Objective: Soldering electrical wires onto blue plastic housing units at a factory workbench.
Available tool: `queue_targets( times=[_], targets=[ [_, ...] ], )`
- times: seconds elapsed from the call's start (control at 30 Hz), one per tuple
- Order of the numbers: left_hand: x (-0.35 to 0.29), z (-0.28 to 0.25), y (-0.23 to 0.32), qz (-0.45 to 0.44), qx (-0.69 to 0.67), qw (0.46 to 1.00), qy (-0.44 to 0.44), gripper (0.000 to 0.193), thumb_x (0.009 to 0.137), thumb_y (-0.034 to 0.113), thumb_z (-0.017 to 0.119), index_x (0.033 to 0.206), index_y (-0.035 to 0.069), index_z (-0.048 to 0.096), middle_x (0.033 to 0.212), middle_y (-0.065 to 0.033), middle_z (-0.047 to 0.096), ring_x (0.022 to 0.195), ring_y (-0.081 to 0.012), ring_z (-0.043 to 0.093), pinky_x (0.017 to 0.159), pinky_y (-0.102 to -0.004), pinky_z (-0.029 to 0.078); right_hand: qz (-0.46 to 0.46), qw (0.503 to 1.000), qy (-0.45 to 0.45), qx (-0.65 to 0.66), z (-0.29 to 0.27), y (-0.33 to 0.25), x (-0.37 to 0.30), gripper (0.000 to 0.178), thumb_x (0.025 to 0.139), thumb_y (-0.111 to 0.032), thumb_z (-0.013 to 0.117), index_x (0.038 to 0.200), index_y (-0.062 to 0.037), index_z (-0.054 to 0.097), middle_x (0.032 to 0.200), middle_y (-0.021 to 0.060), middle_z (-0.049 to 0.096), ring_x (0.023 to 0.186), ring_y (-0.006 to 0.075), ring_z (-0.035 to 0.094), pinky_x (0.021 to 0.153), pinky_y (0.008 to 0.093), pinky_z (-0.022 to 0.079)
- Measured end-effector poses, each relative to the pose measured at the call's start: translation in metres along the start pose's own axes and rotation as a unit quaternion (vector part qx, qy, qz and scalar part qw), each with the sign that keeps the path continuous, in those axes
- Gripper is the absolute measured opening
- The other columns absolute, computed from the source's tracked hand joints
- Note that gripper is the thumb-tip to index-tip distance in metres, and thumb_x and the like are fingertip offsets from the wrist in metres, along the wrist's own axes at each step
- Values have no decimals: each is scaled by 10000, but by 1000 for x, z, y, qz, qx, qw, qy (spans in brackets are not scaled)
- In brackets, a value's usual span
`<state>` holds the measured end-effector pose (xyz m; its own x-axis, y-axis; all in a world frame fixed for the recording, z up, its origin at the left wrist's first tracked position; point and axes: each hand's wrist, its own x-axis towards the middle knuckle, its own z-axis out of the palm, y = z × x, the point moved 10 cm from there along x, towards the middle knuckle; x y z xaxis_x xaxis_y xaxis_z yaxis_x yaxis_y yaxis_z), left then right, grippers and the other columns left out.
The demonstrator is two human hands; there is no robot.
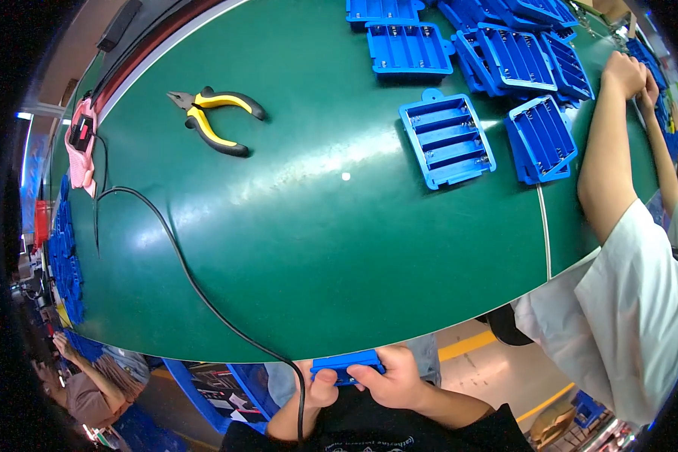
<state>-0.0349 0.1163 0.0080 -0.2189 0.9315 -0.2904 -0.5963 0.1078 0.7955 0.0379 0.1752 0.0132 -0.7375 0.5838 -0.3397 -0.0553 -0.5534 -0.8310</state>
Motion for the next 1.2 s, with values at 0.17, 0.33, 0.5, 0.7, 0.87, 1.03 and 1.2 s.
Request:
queue_targets(
  times=[0.17, 0.33, 0.5, 0.7, 0.87, 1.03, 1.2],
  targets=[
    [5, -1, 5, 8, 21, 999, 26, 476, 931, 316, 544, 1203, -61, 446, 962, -180, 613, 716, -216, 640, 595, -310, 547, 12, 999, 9, -30, -2, -1, 2, 180, 897, -56, 596, 1045, 44, 573, 714, 54, 597, 556, 92, 555, 481, 244, 439],
    [1, -4, 3, -12, 6, 999, 50, 539, 916, 369, 566, 1220, -55, 429, 954, -175, 615, 700, -208, 640, 583, -298, 544, 12, 1000, -15, 1, 4, -3, 5, 221, 906, -65, 596, 1093, 41, 549, 732, 50, 591, 571, 90, 560, 492, 241, 438],
    [-3, 0, -2, -51, -9, 997, 62, 622, 895, 453, 577, 1219, -57, 430, 943, -170, 619, 676, -204, 641, 569, -291, 540, 44, 999, -21, 24, 5, -2, -1, 224, 907, -71, 601, 1096, 39, 551, 725, 50, 590, 586, 94, 567, 507, 241, 444],
    [-5, 1, 13, -42, 62, 990, 116, 654, 887, 516, 556, 1177, -64, 469, 935, -165, 625, 676, -201, 648, 565, -273, 546, 89, 995, -25, 22, 8, -2, -3, 234, 904, -81, 617, 1109, 16, 560, 698, 29, 586, 577, 89, 557, 507, 243, 432],
    [-6, 9, 9, -114, 32, 990, 80, 662, 884, 530, 551, 1164, -65, 472, 935, -166, 624, 691, -202, 649, 573, -284, 551, 111, 993, -26, 25, 9, -9, -5, 218, 904, -80, 617, 1094, 18, 571, 692, 30, 584, 569, 86, 550, 502, 241, 424],
    [-16, 6, 11, -77, -31, 990, 116, 476, 931, 349, 564, 1120, -83, 496, 947, -190, 628, 737, -232, 654, 604, -321, 557, 111, 994, -15, 20, 9, -7, -7, 210, 903, -74, 613, 1086, 20, 575, 692, 29, 585, 567, 88, 548, 498, 240, 417],
    [-20, 12, 9, -47, -56, 995, 65, 387, 944, 241, 554, 1143, -81, 479, 965, -205, 626, 747, -245, 654, 622, -334, 561, 115, 993, -17, 8, 9, -7, -10, 204, 900, -66, 605, 1084, 18, 576, 696, 31, 591, 558, 92, 546, 495, 240, 422]
  ],
)
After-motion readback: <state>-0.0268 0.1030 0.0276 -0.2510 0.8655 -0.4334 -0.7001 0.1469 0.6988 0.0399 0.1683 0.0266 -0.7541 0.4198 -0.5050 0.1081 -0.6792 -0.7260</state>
